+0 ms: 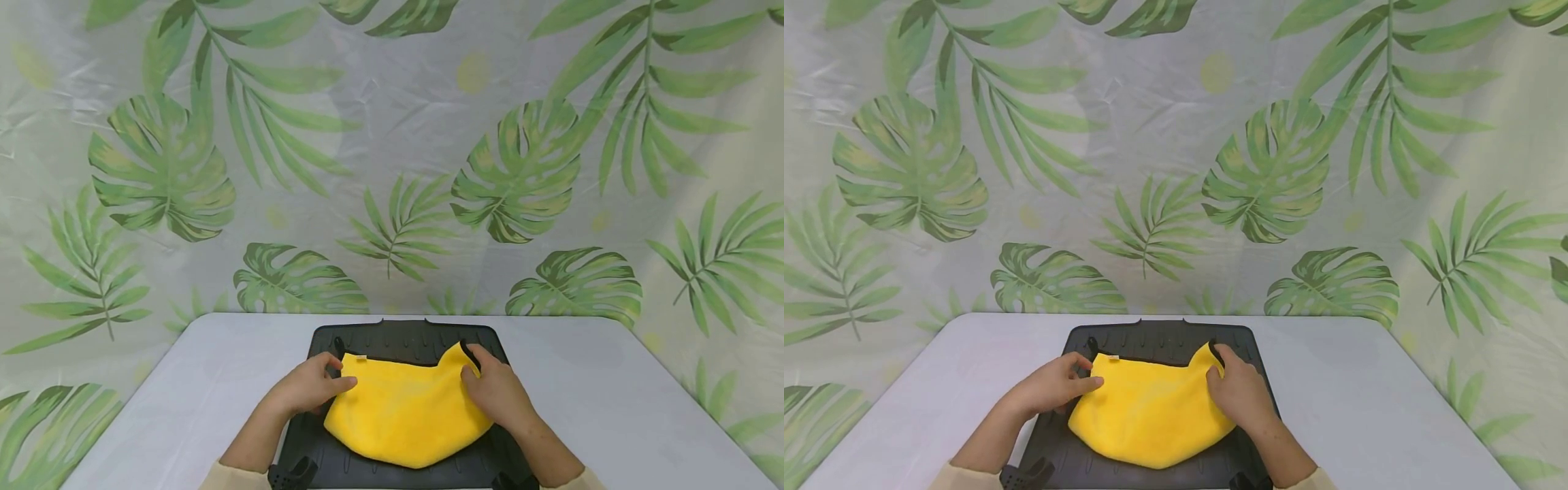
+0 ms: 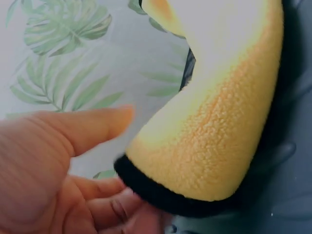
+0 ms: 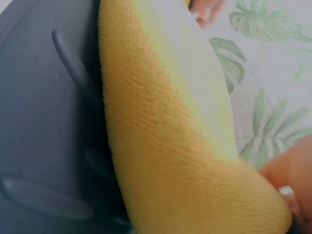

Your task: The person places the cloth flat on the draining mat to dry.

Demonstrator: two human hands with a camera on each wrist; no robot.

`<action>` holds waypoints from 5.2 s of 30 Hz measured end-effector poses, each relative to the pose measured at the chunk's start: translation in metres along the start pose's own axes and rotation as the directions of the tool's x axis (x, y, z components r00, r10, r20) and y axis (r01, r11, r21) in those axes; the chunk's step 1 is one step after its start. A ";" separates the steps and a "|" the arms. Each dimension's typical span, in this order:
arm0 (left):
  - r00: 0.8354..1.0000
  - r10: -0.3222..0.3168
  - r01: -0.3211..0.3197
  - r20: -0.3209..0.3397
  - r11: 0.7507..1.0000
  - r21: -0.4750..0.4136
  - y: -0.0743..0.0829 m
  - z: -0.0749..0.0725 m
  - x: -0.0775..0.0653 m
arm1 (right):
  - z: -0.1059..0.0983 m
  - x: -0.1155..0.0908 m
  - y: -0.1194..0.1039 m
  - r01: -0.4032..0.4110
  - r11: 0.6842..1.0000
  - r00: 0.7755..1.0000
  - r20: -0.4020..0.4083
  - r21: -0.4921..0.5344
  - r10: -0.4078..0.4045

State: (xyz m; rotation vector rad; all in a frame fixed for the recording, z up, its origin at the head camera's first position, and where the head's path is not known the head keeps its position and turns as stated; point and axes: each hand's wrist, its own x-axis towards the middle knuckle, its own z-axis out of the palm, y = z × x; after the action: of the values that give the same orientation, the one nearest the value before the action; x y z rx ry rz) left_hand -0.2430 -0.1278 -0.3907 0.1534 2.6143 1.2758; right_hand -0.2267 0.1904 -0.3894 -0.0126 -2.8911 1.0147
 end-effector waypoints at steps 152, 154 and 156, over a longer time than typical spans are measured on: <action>0.997 0.074 -0.072 -0.031 0.995 0.062 -0.012 0.006 0.013 | -0.005 0.025 0.049 0.082 0.996 0.982 0.170 -0.029 -0.076; 0.999 0.052 -0.053 0.016 0.995 0.080 -0.012 0.005 0.011 | -0.006 0.025 0.050 0.075 0.996 0.977 0.203 -0.041 -0.066; 0.998 0.042 -0.046 0.043 0.995 0.088 -0.012 0.004 0.010 | -0.008 0.024 0.050 0.077 0.995 0.972 0.226 -0.055 -0.063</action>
State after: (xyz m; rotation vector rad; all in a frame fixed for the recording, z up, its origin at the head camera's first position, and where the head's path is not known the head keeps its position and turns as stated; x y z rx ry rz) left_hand -0.2514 -0.1304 -0.4044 0.2506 2.6478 1.1580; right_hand -0.2506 0.2351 -0.4130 0.2129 -3.0995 0.9694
